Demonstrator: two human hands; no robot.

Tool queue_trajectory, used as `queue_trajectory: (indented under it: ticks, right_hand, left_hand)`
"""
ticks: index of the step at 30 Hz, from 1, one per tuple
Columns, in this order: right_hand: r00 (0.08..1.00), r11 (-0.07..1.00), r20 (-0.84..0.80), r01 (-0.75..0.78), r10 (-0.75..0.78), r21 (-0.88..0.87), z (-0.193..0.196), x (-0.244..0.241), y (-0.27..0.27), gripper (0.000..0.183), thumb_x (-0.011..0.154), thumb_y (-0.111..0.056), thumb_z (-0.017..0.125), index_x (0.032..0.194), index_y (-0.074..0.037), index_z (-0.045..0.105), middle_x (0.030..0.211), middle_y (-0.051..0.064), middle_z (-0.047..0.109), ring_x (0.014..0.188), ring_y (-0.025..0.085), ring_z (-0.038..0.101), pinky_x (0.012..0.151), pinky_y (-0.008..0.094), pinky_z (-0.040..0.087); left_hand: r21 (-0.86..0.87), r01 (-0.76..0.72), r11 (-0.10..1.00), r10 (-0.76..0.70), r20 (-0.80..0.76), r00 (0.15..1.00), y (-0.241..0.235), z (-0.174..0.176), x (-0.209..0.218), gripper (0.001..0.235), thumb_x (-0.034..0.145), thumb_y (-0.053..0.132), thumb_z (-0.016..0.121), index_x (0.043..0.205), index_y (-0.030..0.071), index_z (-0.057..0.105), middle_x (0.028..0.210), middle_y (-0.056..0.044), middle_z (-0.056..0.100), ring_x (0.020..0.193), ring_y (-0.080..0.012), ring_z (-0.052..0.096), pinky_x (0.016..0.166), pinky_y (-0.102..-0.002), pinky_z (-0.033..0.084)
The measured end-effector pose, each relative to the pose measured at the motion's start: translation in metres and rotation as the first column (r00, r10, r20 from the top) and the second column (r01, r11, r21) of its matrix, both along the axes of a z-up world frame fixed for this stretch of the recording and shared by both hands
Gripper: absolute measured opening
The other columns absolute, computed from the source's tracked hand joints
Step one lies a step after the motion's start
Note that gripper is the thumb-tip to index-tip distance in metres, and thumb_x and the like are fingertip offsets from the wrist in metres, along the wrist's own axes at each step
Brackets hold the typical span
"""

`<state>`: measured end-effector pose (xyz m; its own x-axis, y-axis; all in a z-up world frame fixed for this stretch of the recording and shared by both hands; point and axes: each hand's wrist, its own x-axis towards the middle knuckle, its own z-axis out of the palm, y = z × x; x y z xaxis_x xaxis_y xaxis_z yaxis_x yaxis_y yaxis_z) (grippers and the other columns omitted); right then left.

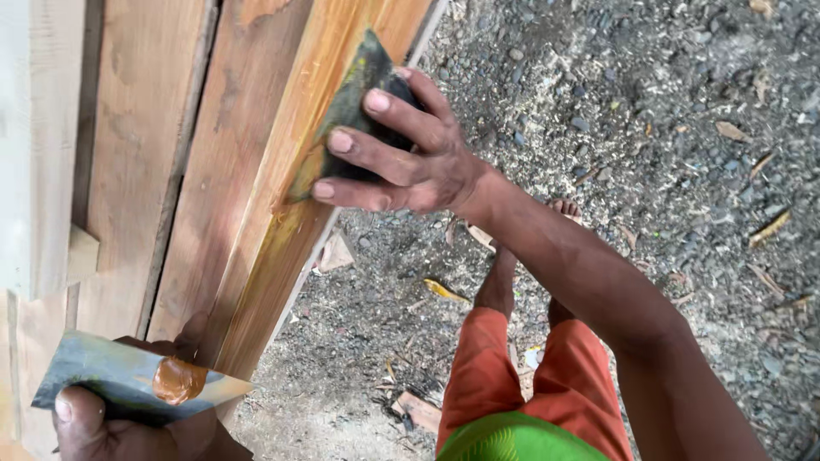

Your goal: The person mixes a brown paste on a metal trowel using a smaller scraper, then applies the paste into gaps between wooden planks on a workbench. The person repeatedly scrapes and spreads the filler to smooth the surface.

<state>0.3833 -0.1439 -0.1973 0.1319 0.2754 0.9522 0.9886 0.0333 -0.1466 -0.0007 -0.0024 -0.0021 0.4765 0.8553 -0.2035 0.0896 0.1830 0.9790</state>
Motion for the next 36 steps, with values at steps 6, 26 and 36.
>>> queue_trajectory:
  ticks: [6, 26, 36]
  right_hand:
    - [0.996, 0.978, -0.072, -0.066, 0.052, -0.197, 0.000, 0.007, -0.031, 0.067, 0.098, -0.025, 0.086, 0.153, -0.047, 0.055, 0.162, -0.008, 0.044, 0.157, 0.025, 0.029, 0.132, 0.053, 0.029]
    - [0.977, 0.987, -0.160, -0.151, 0.140, -0.058, -0.014, 0.029, -0.020, 0.059, 0.093, -0.021, 0.083, 0.146, -0.038, 0.061, 0.159, 0.002, 0.045, 0.151, 0.030, 0.032, 0.127, 0.055, 0.028]
    - [0.342, 0.997, -0.937, -0.009, 0.075, 0.076, 0.103, -0.141, -0.013, 0.038, 0.103, -0.007, 0.068, 0.136, -0.023, 0.060, 0.145, 0.010, 0.055, 0.133, 0.025, 0.056, 0.109, 0.040, 0.051]
  left_hand:
    - [-0.026, -0.121, 0.992, 0.116, -0.154, 0.981, 0.001, 0.002, 0.024, 0.060, 0.108, 0.053, 0.052, 0.136, -0.001, 0.053, 0.119, -0.016, 0.068, 0.115, -0.0327, 0.066, 0.112, -0.060, 0.044]
    - [-0.112, 0.088, 0.990, -0.075, 0.113, 0.991, 0.011, -0.001, 0.005, 0.053, 0.123, 0.043, 0.046, 0.113, -0.008, 0.057, 0.098, -0.020, 0.065, 0.095, -0.0352, 0.065, 0.119, -0.067, 0.033]
    - [-0.120, 0.006, 0.993, 0.021, 0.219, 0.975, 0.017, -0.012, 0.025, 0.043, 0.112, 0.036, 0.049, 0.125, -0.003, 0.059, 0.104, -0.023, 0.069, 0.094, -0.0364, 0.069, 0.111, -0.070, 0.046]
